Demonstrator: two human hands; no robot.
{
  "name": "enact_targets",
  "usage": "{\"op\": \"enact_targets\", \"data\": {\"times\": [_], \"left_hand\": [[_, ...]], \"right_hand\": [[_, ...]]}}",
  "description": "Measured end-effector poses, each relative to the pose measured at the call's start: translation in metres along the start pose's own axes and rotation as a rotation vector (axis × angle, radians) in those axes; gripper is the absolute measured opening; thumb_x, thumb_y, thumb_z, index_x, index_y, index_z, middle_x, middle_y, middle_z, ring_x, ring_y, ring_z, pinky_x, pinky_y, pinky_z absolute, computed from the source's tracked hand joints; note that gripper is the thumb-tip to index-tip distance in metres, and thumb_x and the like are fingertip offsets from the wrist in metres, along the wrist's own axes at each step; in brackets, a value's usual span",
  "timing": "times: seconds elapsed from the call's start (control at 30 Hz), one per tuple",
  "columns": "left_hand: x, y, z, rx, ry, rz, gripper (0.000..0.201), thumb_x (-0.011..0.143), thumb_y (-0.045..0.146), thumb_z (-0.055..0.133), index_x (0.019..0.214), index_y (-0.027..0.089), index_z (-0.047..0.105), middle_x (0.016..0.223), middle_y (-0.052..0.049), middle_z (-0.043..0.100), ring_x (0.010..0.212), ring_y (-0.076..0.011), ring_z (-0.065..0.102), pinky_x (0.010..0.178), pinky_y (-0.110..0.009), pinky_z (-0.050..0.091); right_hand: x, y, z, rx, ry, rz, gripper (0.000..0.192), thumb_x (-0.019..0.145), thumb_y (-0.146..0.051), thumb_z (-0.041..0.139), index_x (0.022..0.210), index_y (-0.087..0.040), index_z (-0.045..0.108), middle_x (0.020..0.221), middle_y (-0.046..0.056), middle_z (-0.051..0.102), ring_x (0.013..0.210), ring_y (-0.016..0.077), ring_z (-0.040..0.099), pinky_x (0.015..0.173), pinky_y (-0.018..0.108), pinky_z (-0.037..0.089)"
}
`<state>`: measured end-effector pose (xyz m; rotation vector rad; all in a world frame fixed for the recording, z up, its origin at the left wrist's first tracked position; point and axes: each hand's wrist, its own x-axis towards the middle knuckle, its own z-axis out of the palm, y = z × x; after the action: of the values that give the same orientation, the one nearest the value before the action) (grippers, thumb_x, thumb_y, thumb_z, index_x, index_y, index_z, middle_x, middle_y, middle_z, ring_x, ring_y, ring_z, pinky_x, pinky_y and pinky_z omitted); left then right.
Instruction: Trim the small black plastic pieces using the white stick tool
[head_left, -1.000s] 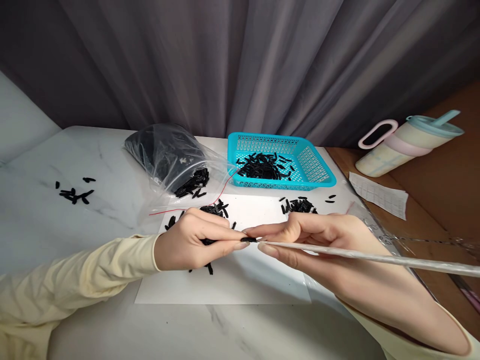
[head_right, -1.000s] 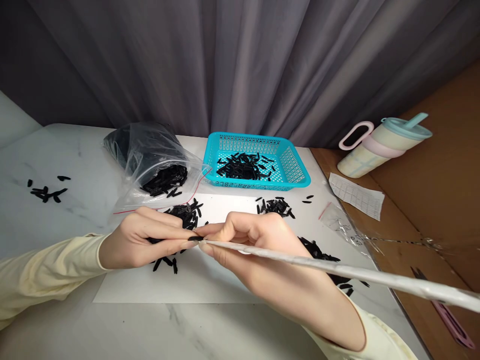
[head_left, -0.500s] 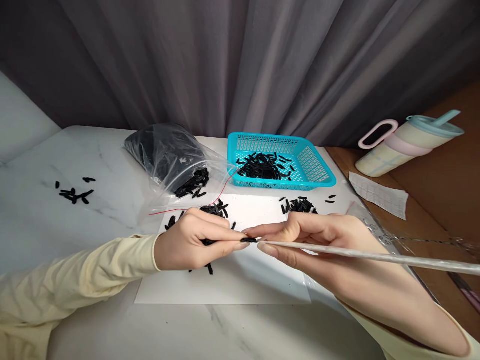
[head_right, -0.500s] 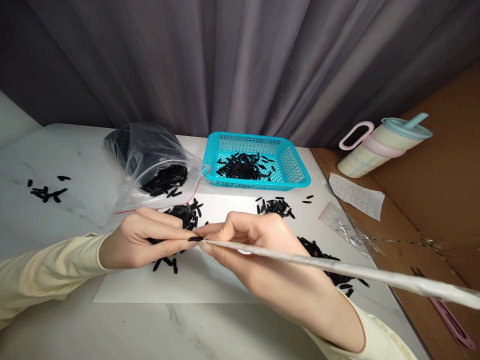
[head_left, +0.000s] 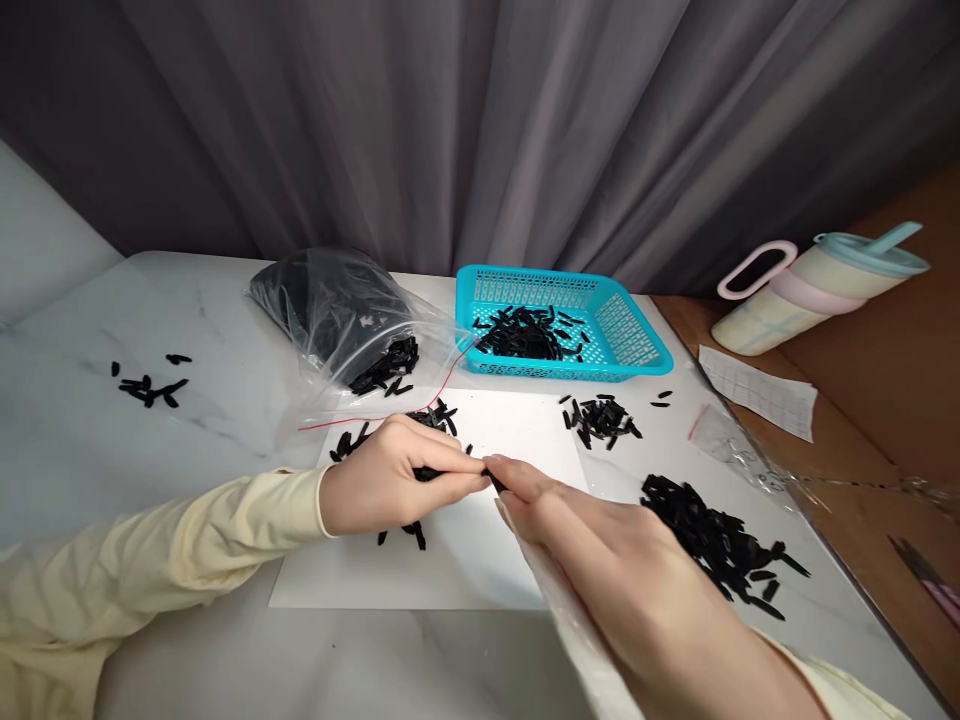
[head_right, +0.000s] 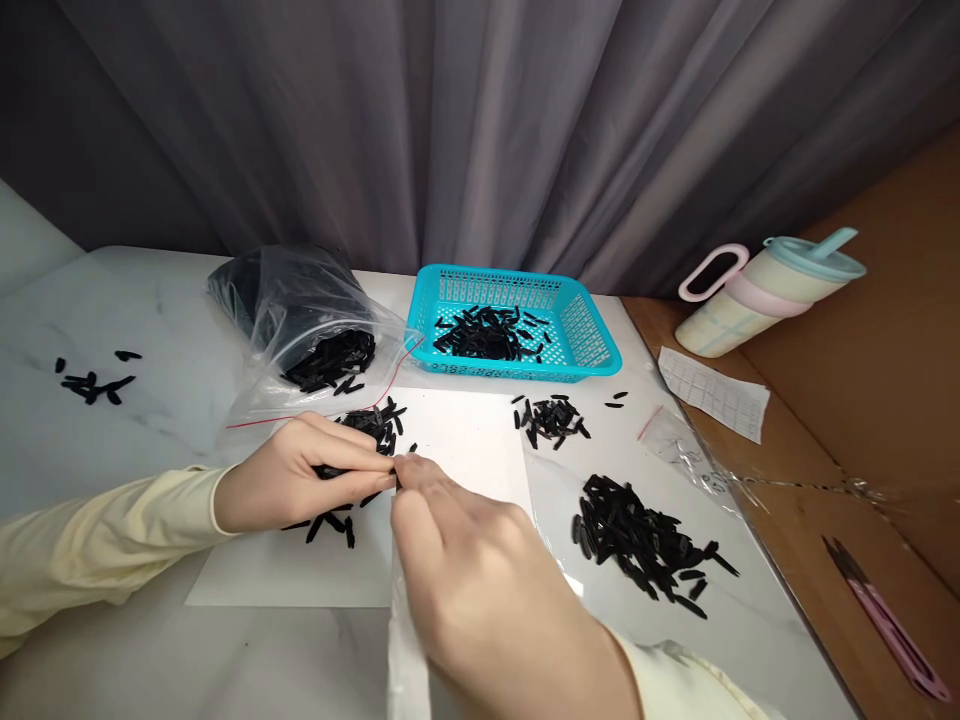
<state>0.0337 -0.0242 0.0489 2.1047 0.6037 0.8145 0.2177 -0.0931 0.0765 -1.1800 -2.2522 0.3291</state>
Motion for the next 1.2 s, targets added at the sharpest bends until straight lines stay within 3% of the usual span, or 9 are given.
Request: {"op": "enact_targets", "data": {"times": [0.07, 0.2, 0.43, 0.8, 1.03, 1.2], "left_hand": [[0.001, -0.001, 0.001, -0.021, 0.002, -0.082, 0.023, 0.08, 0.012, 0.053, 0.067, 0.007, 0.071, 0.048, 0.0, 0.05, 0.046, -0.007, 0.04, 0.043, -0.018, 0.035], [0.002, -0.006, 0.002, -0.067, 0.008, -0.277, 0.023, 0.078, 0.019, 0.055, 0.064, 0.009, 0.07, 0.054, -0.001, 0.055, 0.051, -0.0084, 0.045, 0.047, -0.018, 0.038], [0.004, -0.01, -0.001, -0.235, 0.012, -0.527, 0.023, 0.076, 0.024, 0.055, 0.065, 0.008, 0.066, 0.044, 0.005, 0.042, 0.042, -0.0048, 0.032, 0.04, -0.017, 0.027], [0.006, -0.012, -0.002, -0.552, -0.003, -0.668, 0.025, 0.075, 0.027, 0.06, 0.059, 0.008, 0.059, 0.038, 0.006, 0.036, 0.033, -0.0018, 0.025, 0.032, -0.017, 0.015], [0.008, -0.012, -0.005, -0.647, -0.032, -0.705, 0.026, 0.073, 0.026, 0.063, 0.053, 0.01, 0.055, 0.037, 0.007, 0.035, 0.033, -0.0019, 0.025, 0.031, -0.016, 0.014], [0.008, -0.01, -0.004, -0.604, -0.07, -0.736, 0.018, 0.071, 0.025, 0.066, 0.066, 0.008, 0.066, 0.035, 0.007, 0.037, 0.032, -0.002, 0.025, 0.032, -0.017, 0.015]], "right_hand": [[0.0, -0.004, 0.007, -0.13, -0.039, -0.103, 0.031, 0.085, -0.004, 0.031, 0.086, -0.011, 0.06, 0.113, 0.02, 0.061, 0.096, 0.0257, 0.064, 0.076, 0.033, 0.056], [0.003, -0.005, 0.019, -0.368, 0.001, -0.229, 0.03, 0.084, 0.002, 0.029, 0.085, -0.005, 0.059, 0.11, 0.026, 0.061, 0.101, 0.0296, 0.061, 0.075, 0.037, 0.057], [0.008, 0.012, 0.037, -0.256, 0.087, -0.241, 0.023, 0.084, 0.004, 0.034, 0.08, -0.003, 0.056, 0.105, 0.029, 0.061, 0.099, 0.0324, 0.061, 0.073, 0.039, 0.056], [0.006, 0.021, 0.041, -0.177, 0.182, -0.26, 0.018, 0.087, 0.002, 0.036, 0.086, -0.009, 0.051, 0.106, 0.024, 0.062, 0.101, 0.0264, 0.061, 0.077, 0.035, 0.055], [0.009, 0.022, 0.039, -0.213, 0.159, -0.257, 0.02, 0.087, 0.002, 0.035, 0.083, -0.008, 0.052, 0.105, 0.024, 0.062, 0.097, 0.0257, 0.063, 0.073, 0.033, 0.055], [0.013, 0.029, 0.027, -0.182, 0.15, -0.182, 0.018, 0.089, -0.004, 0.035, 0.088, -0.012, 0.051, 0.103, 0.02, 0.065, 0.086, 0.0224, 0.066, 0.063, 0.029, 0.053]]}}
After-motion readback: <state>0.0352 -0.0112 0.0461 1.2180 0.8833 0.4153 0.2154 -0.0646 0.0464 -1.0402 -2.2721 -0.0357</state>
